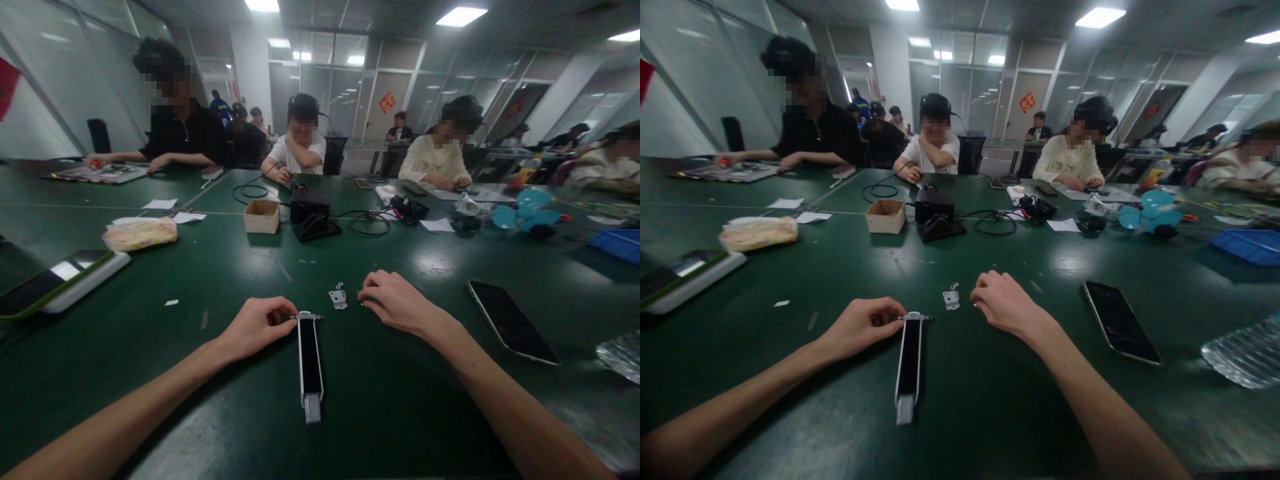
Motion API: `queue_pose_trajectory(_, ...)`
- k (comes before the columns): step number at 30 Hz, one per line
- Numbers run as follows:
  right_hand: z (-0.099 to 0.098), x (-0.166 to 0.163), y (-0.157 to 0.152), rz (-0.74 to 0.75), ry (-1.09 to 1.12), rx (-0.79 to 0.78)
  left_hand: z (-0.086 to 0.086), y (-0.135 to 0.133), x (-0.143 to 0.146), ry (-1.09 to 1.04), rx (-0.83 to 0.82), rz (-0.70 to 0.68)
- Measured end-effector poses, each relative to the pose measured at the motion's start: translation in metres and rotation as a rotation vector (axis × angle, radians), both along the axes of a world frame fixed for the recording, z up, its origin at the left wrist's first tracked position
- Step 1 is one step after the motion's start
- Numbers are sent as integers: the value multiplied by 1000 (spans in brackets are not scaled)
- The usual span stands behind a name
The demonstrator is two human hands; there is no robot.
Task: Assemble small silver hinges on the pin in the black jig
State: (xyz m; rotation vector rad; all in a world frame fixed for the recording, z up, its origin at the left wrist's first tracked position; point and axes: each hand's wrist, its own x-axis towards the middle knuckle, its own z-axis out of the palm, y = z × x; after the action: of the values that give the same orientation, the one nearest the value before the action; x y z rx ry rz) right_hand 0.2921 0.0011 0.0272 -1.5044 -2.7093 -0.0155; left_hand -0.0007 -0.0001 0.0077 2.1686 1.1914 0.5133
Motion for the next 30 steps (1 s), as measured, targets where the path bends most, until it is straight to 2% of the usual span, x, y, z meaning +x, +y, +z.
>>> queue_pose_trajectory(12, 3, 4, -2, -6, -25, -5, 5, -3, 2, 15, 4, 9)
queue_pose_trajectory(21, -6, 4, 3, -10, -8, -3, 5, -1, 0, 23, -10, -7)
queue_pose_trajectory(25, -1, 1, -1, -10, -22, 15, 4, -1, 1, 19, -23, -8)
queue_pose_trajectory(30, 6, 1, -4, 21, -60, -35, 5, -1, 1, 18, -22, -8)
